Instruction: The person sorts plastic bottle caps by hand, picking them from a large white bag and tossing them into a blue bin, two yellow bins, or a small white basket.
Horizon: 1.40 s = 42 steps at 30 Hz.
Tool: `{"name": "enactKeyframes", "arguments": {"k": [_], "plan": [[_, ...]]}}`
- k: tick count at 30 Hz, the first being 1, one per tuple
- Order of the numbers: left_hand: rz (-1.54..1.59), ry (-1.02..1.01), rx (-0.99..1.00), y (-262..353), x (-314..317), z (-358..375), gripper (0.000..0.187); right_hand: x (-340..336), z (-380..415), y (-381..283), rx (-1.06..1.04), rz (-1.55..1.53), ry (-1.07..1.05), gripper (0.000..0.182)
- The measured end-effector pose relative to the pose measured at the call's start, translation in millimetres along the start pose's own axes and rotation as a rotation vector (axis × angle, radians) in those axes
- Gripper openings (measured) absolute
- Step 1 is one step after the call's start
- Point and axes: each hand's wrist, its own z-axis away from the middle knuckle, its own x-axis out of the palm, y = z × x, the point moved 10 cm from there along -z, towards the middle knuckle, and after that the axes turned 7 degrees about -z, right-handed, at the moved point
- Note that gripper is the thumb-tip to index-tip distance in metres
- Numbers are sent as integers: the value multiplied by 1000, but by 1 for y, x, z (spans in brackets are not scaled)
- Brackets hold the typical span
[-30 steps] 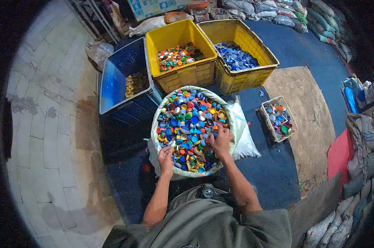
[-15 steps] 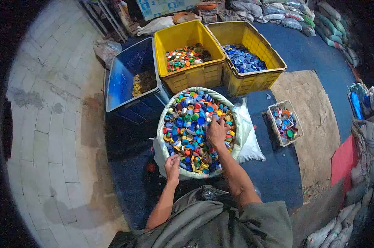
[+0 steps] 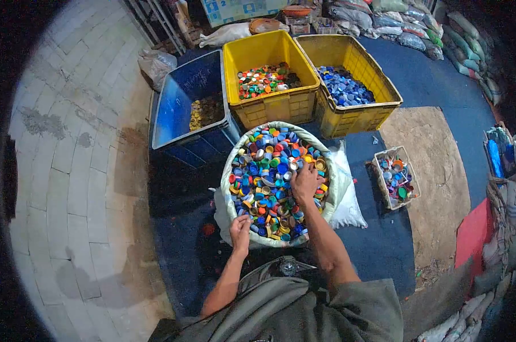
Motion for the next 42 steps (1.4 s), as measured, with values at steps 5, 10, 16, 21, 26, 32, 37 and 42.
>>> {"name": "enactKeyframes", "arguments": {"k": [5, 10, 16, 21, 26, 32, 37, 42], "plan": [[-99, -74, 61, 10, 20, -11, 27, -32, 8, 14, -23, -335, 155, 48], [-242, -144, 257, 30, 56, -31, 28, -18, 34, 55, 406, -1105, -92, 37], [-622, -98, 584, 71, 101, -38, 33, -21, 78, 58, 653, -1734, -244, 41], [-837, -150, 596, 62, 128, -49, 37, -27, 105, 60, 693, -1896, -342, 45], [-936, -152, 550, 74, 134, -48, 38, -41, 119, 61, 738, -1847, -261, 46], [-919, -144, 535, 74, 134, -48, 37, -43, 127, 57, 763, -1936, -264, 47], [-775, -100, 523, 65, 122, -56, 33, -35, 131, 59, 779, -1905, -290, 47], [-473, -191, 252, 63, 107, -59, 33, -25, 132, 61, 849, -1862, -271, 42]]}}
